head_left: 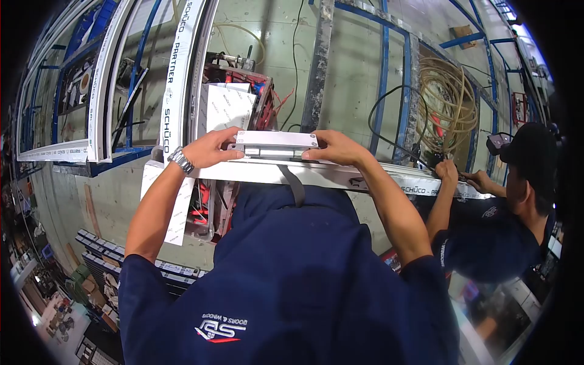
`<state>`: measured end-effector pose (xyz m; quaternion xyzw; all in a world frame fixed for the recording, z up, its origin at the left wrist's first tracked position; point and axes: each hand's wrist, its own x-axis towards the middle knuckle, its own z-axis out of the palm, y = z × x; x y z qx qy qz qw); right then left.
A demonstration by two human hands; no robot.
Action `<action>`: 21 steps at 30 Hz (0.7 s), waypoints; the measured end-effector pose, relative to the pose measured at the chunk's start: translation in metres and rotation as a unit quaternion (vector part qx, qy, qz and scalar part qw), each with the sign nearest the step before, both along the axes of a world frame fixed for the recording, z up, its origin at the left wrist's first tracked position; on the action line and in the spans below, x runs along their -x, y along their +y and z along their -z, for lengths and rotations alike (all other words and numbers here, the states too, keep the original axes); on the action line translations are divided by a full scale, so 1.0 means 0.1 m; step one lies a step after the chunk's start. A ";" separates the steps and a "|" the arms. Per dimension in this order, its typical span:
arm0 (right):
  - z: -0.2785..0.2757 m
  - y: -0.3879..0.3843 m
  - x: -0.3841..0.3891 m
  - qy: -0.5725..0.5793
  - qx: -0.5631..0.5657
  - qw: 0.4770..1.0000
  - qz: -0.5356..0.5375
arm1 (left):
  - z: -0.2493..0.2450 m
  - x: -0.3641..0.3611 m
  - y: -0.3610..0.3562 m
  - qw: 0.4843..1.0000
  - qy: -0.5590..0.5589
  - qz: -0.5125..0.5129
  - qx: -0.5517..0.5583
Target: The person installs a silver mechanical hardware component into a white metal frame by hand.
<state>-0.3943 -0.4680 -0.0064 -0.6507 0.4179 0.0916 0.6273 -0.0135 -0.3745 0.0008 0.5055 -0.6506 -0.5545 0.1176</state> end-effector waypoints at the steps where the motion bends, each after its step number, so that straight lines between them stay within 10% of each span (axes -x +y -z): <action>1: -0.04 0.01 -0.01 -0.012 0.003 1.000 0.008 | -0.01 0.01 0.01 1.000 0.015 -0.007 0.009; 14: 0.20 -0.06 0.07 -0.127 -0.108 0.986 0.026 | -0.12 0.01 -0.17 0.994 -0.062 0.071 -0.046; 21: -0.10 -0.03 -0.02 0.000 0.028 0.999 -0.021 | -0.14 0.03 -0.25 0.988 -0.096 0.101 -0.061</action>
